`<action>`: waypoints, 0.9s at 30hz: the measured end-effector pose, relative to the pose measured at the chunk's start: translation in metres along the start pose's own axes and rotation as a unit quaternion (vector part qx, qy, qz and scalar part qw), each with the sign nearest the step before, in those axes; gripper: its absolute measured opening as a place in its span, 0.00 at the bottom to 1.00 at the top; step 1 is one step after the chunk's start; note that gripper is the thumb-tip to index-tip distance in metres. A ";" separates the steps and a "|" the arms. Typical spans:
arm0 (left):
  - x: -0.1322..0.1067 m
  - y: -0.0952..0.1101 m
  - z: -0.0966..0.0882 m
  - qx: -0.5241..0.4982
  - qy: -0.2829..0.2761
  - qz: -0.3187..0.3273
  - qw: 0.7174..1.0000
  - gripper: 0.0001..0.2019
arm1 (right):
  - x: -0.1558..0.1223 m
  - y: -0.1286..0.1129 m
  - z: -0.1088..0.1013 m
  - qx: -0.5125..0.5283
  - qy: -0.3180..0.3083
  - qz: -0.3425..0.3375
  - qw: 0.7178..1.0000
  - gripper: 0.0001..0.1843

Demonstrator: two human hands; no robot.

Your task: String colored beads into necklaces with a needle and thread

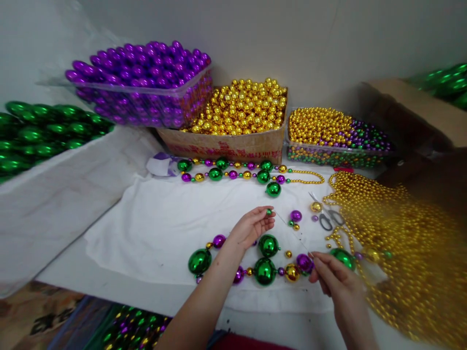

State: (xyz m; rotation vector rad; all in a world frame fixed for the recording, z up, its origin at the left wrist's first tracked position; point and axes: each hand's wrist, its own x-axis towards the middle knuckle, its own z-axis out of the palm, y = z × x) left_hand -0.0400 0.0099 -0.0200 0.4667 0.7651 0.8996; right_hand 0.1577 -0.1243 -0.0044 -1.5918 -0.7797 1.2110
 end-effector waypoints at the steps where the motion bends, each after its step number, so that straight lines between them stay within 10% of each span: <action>1: -0.001 -0.001 0.000 -0.009 0.004 0.000 1.000 0.08 | -0.002 -0.001 0.000 -0.011 0.000 -0.002 1.000 0.22; 27: -0.008 0.001 -0.001 -0.033 0.013 0.054 0.998 0.13 | -0.011 0.002 -0.006 -0.112 0.008 -0.040 0.993 0.19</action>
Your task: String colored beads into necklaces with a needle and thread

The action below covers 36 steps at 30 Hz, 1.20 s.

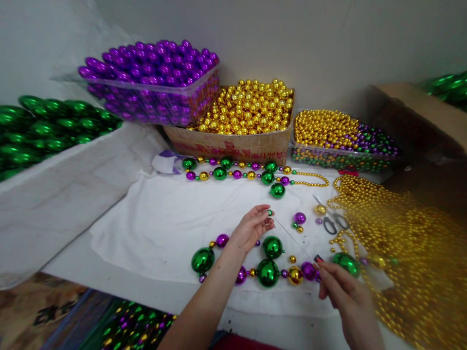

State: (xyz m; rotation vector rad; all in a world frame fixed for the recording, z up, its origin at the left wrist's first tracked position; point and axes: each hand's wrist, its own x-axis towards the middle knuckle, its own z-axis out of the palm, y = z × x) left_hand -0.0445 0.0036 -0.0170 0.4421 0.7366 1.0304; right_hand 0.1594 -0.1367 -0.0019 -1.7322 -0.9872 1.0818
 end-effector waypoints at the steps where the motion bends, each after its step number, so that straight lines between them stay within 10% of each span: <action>1: 0.000 0.001 0.000 -0.006 0.002 0.000 1.000 0.13 | 0.001 0.000 0.000 -0.006 0.000 -0.004 1.000 0.19; 14: -0.010 -0.016 0.031 0.049 -0.040 -0.021 0.998 0.11 | 0.033 -0.012 0.043 0.020 -0.049 -0.065 0.996 0.18; 21: -0.016 -0.009 0.046 0.263 -0.006 0.073 0.962 0.11 | 0.035 -0.017 0.030 -0.159 0.055 -0.265 0.949 0.20; 29: -0.011 -0.011 0.067 0.269 -0.045 0.130 0.953 0.09 | 0.045 -0.034 0.030 0.125 -0.043 -0.048 0.990 0.15; 36: 0.027 -0.020 0.074 0.325 -0.182 0.032 0.928 0.08 | 0.043 -0.024 0.000 0.305 0.059 0.020 0.950 0.17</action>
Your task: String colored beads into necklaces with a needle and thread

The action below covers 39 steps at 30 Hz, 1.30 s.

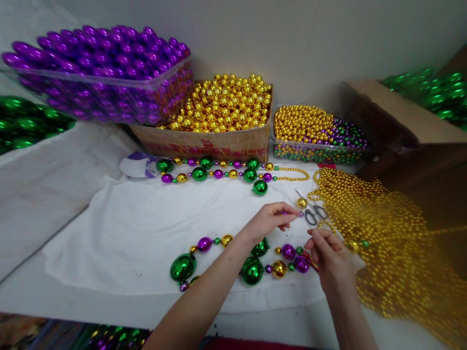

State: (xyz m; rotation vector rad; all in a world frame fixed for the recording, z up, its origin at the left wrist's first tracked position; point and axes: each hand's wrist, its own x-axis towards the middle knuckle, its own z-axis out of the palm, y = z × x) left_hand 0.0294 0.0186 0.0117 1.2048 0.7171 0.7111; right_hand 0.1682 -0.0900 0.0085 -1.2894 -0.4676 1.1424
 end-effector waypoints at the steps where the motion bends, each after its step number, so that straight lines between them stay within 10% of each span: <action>1: 0.013 -0.002 0.000 0.043 -0.021 -0.008 0.999 0.08 | 0.000 0.000 -0.004 0.016 0.013 -0.001 1.000 0.18; 7: 0.092 -0.017 0.023 0.221 0.087 0.007 0.971 0.11 | -0.007 0.009 -0.006 0.042 0.036 -0.016 0.998 0.17; 11: 0.105 -0.023 0.031 0.208 0.092 -0.001 0.974 0.13 | -0.010 0.010 -0.009 0.037 0.029 -0.007 0.999 0.17; 19: 0.024 -0.006 -0.029 0.011 0.129 -0.027 0.991 0.08 | -0.015 0.010 -0.012 -0.024 0.007 0.012 1.000 0.19; 25: -0.040 -0.020 -0.053 -0.386 0.187 -0.080 0.900 0.05 | -0.035 0.008 0.004 -0.199 -0.045 -0.001 0.979 0.23; 39: -0.049 -0.029 -0.054 -0.481 0.204 -0.116 0.845 0.07 | -0.055 0.003 -0.002 -0.329 -0.061 -0.059 0.940 0.21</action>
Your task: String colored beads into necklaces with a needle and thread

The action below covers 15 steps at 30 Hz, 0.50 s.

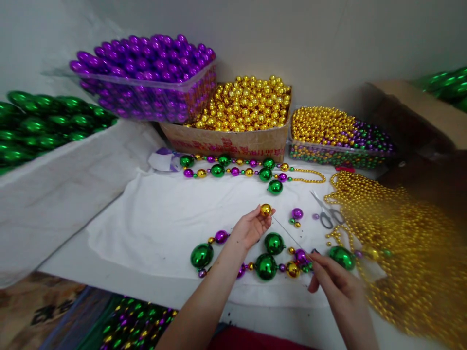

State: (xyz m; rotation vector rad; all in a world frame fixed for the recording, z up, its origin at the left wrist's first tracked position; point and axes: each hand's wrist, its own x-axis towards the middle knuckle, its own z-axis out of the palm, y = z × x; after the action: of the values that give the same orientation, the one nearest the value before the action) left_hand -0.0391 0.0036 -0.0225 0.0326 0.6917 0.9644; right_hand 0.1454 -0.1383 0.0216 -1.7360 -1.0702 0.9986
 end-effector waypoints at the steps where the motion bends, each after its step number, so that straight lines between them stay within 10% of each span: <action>1: 0.000 0.000 -0.001 -0.001 0.000 -0.001 1.000 0.08 | 0.000 0.001 -0.001 0.004 -0.005 0.003 1.000 0.21; 15: 0.005 -0.003 -0.006 0.015 -0.024 0.013 1.000 0.08 | 0.002 0.005 -0.002 0.013 -0.029 0.015 0.999 0.22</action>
State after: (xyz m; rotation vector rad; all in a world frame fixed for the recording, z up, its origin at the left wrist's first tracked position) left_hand -0.0380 0.0041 -0.0306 0.0916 0.6625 0.9760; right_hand 0.1497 -0.1381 0.0170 -1.7158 -1.0646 1.0826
